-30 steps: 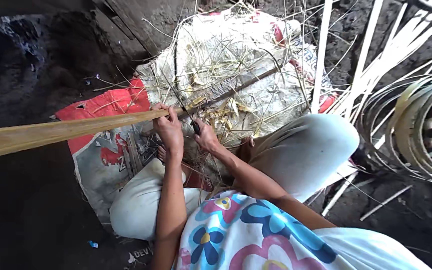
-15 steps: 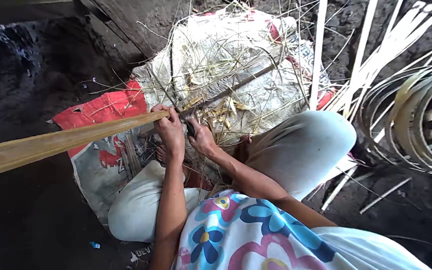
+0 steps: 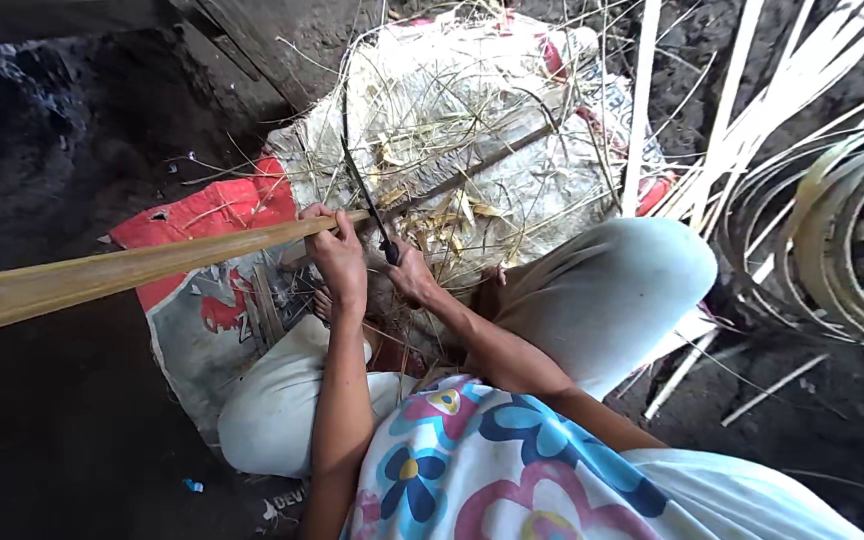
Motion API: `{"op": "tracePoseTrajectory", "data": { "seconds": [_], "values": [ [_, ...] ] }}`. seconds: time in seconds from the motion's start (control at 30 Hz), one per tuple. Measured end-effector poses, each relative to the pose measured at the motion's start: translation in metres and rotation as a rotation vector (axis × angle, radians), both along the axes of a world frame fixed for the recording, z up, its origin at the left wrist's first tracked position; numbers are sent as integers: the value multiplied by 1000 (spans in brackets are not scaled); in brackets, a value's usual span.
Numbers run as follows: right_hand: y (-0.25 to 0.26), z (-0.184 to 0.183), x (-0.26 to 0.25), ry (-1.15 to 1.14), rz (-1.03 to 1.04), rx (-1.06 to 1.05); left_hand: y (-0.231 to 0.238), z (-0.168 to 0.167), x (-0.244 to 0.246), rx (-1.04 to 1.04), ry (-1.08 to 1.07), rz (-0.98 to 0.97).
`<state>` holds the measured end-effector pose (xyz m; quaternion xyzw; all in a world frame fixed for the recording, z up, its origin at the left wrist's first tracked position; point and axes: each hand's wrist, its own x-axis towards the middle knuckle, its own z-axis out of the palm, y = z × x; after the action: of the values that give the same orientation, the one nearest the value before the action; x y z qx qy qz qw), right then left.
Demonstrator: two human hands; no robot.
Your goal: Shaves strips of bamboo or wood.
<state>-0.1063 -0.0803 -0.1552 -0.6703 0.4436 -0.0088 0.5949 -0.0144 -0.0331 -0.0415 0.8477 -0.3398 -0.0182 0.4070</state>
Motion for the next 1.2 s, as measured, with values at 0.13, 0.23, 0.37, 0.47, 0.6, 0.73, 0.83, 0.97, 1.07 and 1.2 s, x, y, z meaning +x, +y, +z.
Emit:
{"op": "tracePoseTrajectory", "data": {
  "seconds": [0.13,0.23,0.37,0.47,0.6,0.73,0.83,0.97,1.07,1.2],
  "values": [
    [7,-3,-10,2,48,-61,2,-2,-3,12,-4,31],
    [7,-14,-9,26,14,-66,-3,0,0,7,-20,21],
    [9,0,-14,-4,50,-112,-7,3,-7,39,-61,3],
    [12,-26,-20,67,35,-91,-4,0,-6,30,-98,13],
    [8,-1,-12,64,50,-101,-7,-2,-5,15,-87,3],
    [10,-17,-20,127,79,-119,-4,0,-8,39,-86,9],
    [1,-22,-15,129,62,-77,-5,-1,-1,14,-48,-5],
    [-4,-20,-21,37,-17,35,-11,-14,17,-123,106,83],
    [-25,-7,-21,82,-28,130,1,-17,33,-184,180,8],
    [-32,14,-20,176,129,-75,18,-20,44,-219,230,-96]
  ]
}}
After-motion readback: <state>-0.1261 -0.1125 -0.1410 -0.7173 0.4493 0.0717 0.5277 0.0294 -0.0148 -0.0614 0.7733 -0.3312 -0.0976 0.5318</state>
